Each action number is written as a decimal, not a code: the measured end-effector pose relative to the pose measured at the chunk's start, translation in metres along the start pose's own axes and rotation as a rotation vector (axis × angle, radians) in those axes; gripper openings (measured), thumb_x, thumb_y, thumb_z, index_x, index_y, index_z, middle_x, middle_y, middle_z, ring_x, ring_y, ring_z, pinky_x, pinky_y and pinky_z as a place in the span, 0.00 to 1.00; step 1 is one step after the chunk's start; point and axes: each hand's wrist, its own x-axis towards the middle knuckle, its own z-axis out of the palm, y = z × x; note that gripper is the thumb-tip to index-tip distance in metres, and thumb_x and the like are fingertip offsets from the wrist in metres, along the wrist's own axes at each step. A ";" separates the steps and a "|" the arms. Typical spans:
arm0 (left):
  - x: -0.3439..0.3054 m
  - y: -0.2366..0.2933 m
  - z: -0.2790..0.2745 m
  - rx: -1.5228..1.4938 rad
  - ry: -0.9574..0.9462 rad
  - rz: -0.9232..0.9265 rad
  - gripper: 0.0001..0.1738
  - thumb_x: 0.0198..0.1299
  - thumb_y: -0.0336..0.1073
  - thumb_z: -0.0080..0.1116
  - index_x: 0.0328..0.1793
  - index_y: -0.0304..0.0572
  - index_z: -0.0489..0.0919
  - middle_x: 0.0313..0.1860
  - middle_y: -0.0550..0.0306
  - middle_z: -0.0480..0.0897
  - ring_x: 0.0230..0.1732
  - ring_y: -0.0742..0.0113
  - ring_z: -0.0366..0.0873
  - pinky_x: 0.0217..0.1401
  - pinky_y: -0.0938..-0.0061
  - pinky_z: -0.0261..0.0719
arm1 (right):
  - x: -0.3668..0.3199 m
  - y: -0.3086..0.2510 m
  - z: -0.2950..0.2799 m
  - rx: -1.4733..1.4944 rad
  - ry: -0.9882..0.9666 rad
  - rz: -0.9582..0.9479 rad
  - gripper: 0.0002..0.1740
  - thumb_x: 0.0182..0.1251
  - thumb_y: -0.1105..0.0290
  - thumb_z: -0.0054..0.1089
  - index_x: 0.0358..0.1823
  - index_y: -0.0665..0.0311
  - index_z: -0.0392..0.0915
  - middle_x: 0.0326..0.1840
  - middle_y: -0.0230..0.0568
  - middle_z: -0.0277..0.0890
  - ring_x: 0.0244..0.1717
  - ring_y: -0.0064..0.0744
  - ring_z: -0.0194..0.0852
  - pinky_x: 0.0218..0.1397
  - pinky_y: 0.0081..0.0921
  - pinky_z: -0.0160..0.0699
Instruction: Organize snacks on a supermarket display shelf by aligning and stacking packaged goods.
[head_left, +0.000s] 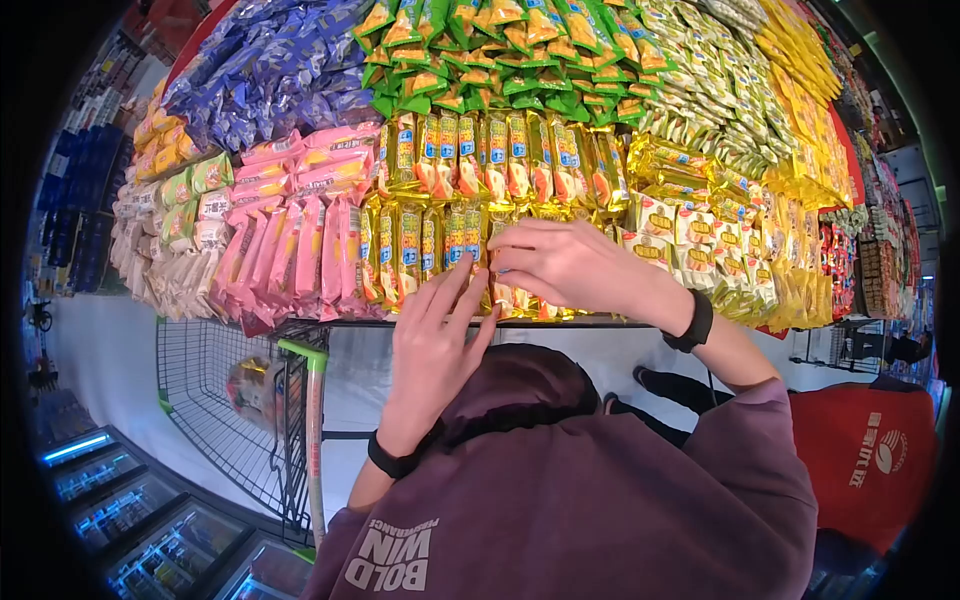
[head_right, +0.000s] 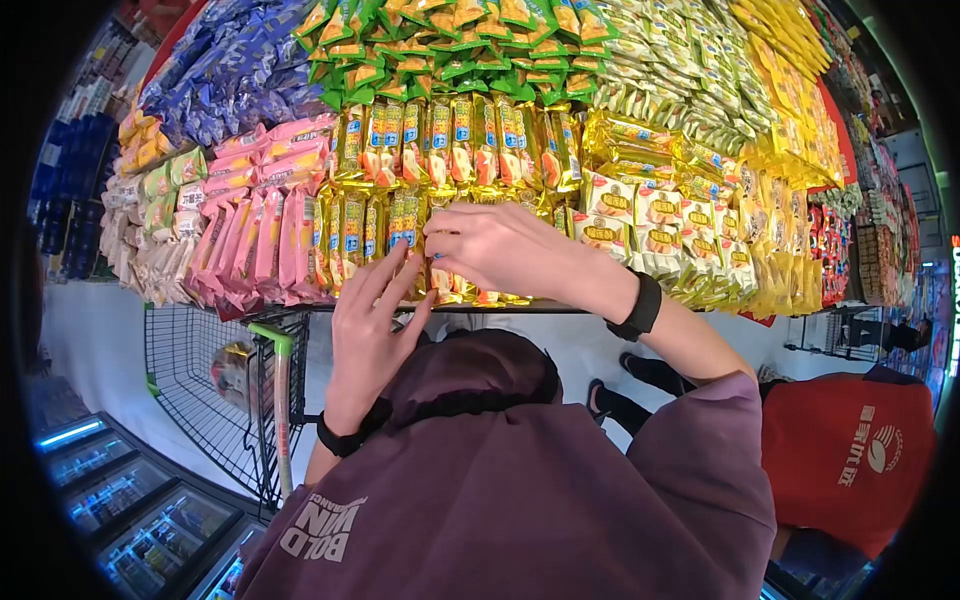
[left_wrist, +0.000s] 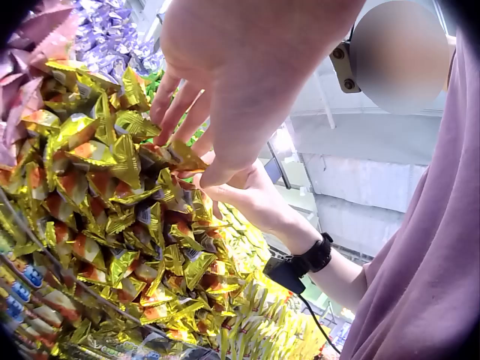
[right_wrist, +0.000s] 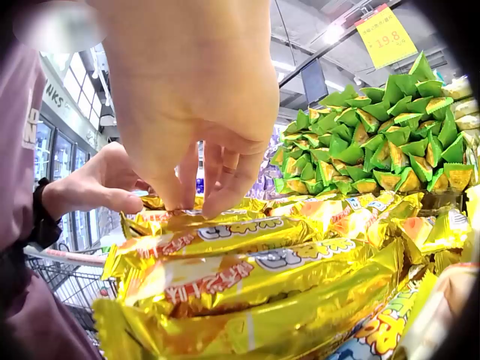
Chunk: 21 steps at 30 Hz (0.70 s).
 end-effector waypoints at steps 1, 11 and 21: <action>0.000 -0.001 0.000 0.016 -0.004 0.009 0.26 0.54 0.31 0.72 0.61 0.41 0.82 0.64 0.51 0.80 0.56 0.53 0.80 0.59 0.61 0.78 | -0.002 0.000 0.003 -0.020 -0.003 -0.002 0.09 0.70 0.67 0.60 0.41 0.65 0.80 0.47 0.39 0.78 0.47 0.40 0.79 0.40 0.34 0.83; -0.001 -0.002 0.006 0.011 -0.018 0.056 0.26 0.54 0.33 0.74 0.60 0.37 0.82 0.65 0.49 0.80 0.61 0.54 0.78 0.62 0.62 0.77 | -0.013 0.014 0.005 -0.067 -0.011 -0.063 0.13 0.69 0.65 0.60 0.47 0.66 0.84 0.53 0.40 0.79 0.50 0.39 0.78 0.47 0.33 0.83; 0.003 -0.002 0.004 0.009 -0.083 0.114 0.25 0.55 0.33 0.73 0.59 0.36 0.82 0.66 0.48 0.79 0.65 0.52 0.77 0.65 0.61 0.76 | -0.010 0.014 0.002 -0.106 -0.005 -0.045 0.13 0.68 0.66 0.62 0.48 0.68 0.82 0.54 0.42 0.78 0.52 0.40 0.77 0.55 0.33 0.81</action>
